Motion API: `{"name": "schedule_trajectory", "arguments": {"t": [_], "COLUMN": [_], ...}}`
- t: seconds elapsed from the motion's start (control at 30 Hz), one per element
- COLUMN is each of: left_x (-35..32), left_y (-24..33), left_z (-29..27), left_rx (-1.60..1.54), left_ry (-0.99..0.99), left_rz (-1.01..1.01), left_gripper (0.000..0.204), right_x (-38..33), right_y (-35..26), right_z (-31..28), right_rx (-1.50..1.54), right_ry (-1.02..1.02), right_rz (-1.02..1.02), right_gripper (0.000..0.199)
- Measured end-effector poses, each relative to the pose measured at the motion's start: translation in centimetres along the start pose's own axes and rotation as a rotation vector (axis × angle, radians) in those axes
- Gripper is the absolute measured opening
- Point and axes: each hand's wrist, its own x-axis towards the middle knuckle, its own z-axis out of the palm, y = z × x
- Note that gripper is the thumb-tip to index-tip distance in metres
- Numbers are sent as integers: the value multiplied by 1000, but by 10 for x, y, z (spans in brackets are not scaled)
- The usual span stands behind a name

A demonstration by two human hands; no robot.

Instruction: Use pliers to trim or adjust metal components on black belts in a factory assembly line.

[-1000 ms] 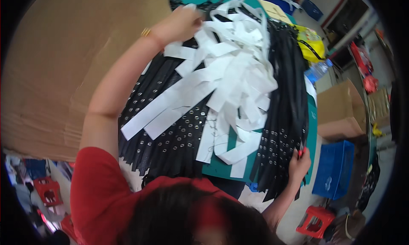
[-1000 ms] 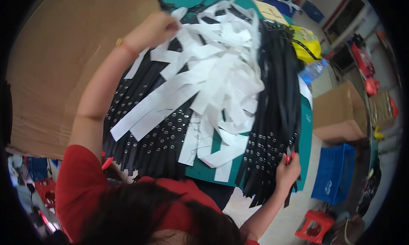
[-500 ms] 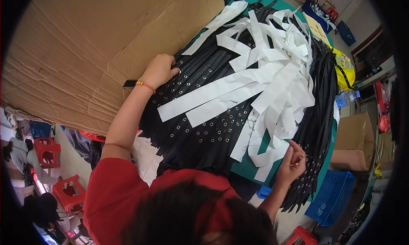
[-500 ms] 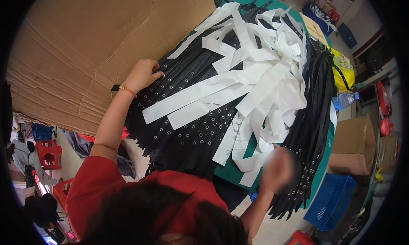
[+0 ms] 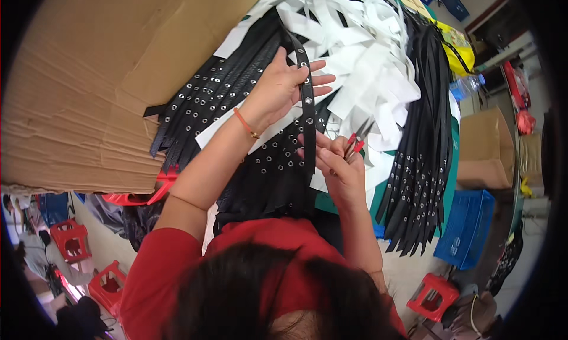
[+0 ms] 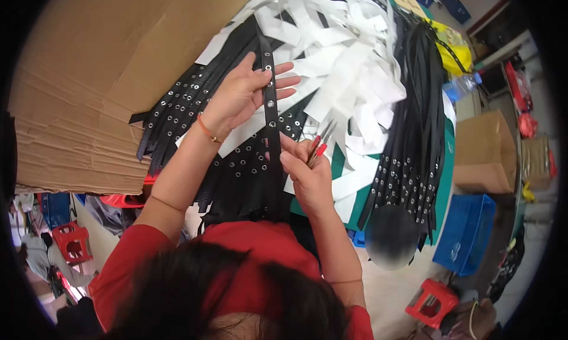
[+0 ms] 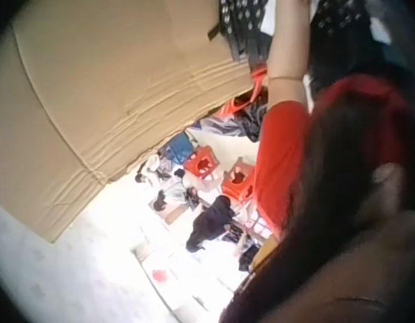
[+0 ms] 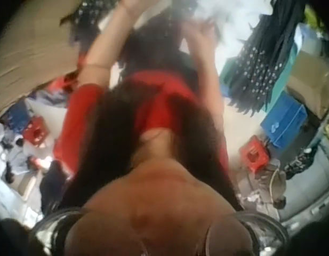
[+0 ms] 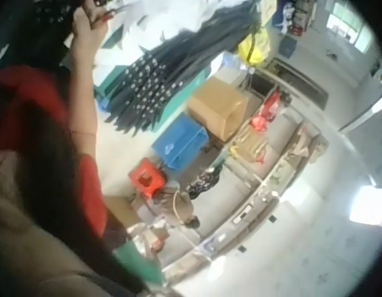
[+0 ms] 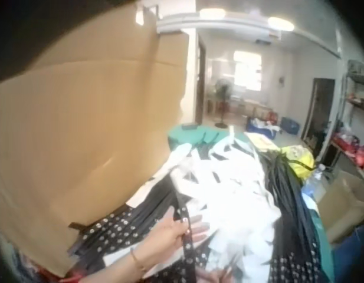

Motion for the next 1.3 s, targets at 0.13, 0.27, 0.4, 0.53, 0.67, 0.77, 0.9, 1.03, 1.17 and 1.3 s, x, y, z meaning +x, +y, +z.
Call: {"name": "schedule_trajectory", "arguments": {"t": [0.13, 0.27, 0.4, 0.53, 0.67, 0.77, 0.9, 1.03, 1.17, 1.3], "left_x": [8, 19, 19, 17, 17, 18, 23, 35, 34, 45], "left_y": [-30, -45, -43, -43, -42, -36, -36, -36, -30, -39], "left_z": [3, -5, -7, -11, -13, -15, -13, 2, 4, 11], "left_rx": [-163, -294, -288, -293, -144, -168, -151, -126, -103, -46], "left_ry": [-20, -46, -47, -87, -103, -107, -123, -102, 13, 63], "left_rz": [-87, -64, -57, -53, 6, -23, -11, 24, 23, -31], "left_gripper": [39, 36, 37, 41, 43, 48, 47, 40, 29, 30], "right_x": [-12, -16, -18, -18, -21, -34, -56, -88, -172, -289], "right_y": [-4, 0, 0, 3, 14, 19, 16, 22, 27, 76], "right_z": [-13, -25, -27, -22, -27, -37, -47, -83, -127, -188], "right_rx": [74, 272, 339, 222, -33, -102, -209, -360, -1167, -1304], "right_ry": [-9, -33, -61, 42, 125, 159, 218, 202, 300, 563], "right_rz": [30, 45, 68, 47, -55, -79, -36, -16, 137, 355], "right_gripper": [26, 28, 28, 29, 31, 31, 31, 32, 26, 7]}}
